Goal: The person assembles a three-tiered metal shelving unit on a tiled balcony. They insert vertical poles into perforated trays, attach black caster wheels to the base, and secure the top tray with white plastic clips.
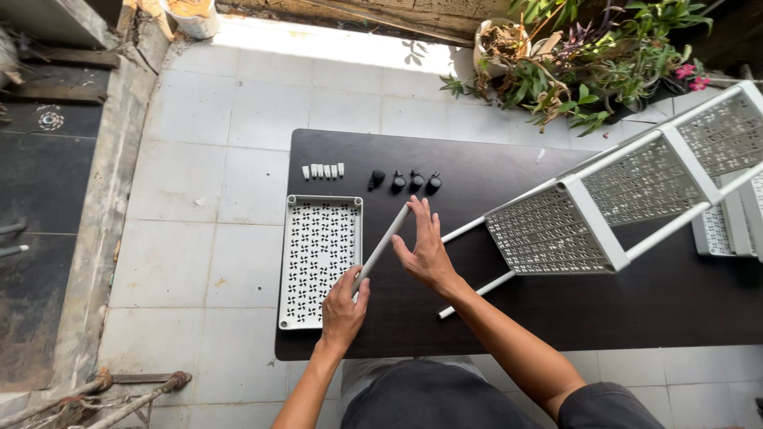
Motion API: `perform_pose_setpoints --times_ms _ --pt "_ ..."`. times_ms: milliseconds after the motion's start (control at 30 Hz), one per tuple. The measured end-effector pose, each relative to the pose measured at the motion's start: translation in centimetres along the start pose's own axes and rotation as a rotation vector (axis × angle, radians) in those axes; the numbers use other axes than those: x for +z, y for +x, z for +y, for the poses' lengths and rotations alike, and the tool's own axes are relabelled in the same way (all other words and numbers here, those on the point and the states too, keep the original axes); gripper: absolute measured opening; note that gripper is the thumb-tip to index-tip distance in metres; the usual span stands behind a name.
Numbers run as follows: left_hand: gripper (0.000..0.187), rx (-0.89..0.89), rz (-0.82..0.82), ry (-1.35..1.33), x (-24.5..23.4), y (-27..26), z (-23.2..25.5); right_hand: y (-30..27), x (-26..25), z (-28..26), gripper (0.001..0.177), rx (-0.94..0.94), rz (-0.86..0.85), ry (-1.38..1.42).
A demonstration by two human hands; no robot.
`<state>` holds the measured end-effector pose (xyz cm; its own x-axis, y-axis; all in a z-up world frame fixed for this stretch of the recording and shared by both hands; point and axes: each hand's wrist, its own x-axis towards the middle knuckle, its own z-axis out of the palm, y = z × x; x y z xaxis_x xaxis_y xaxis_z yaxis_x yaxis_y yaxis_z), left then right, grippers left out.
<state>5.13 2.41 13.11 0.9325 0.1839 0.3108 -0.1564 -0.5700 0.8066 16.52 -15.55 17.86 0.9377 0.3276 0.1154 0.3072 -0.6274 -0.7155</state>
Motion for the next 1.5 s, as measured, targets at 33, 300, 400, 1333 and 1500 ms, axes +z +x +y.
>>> perform_pose_setpoints --times_ms 33,300,400,1333,1500 --pt "0.028 0.0 -0.036 0.003 0.2 0.7 1.0 -0.2 -1.5 -0.1 0.07 0.011 0.012 0.002" --pt "0.045 0.072 -0.3 0.002 5.6 4.0 9.3 -3.8 -13.8 2.5 0.064 0.017 0.055 -0.124" --pt "0.047 0.141 -0.307 -0.004 8.5 4.7 11.9 -4.5 -18.2 5.4 0.059 -0.017 0.054 -0.21" --pt "0.048 0.241 -0.414 0.301 18.9 9.6 15.5 -0.4 -28.9 21.5 0.103 -0.172 -0.317 -0.605" --pt "0.046 0.437 -0.347 0.436 18.7 11.5 16.5 -0.4 -29.1 20.5 0.1 -0.165 -0.352 -0.624"
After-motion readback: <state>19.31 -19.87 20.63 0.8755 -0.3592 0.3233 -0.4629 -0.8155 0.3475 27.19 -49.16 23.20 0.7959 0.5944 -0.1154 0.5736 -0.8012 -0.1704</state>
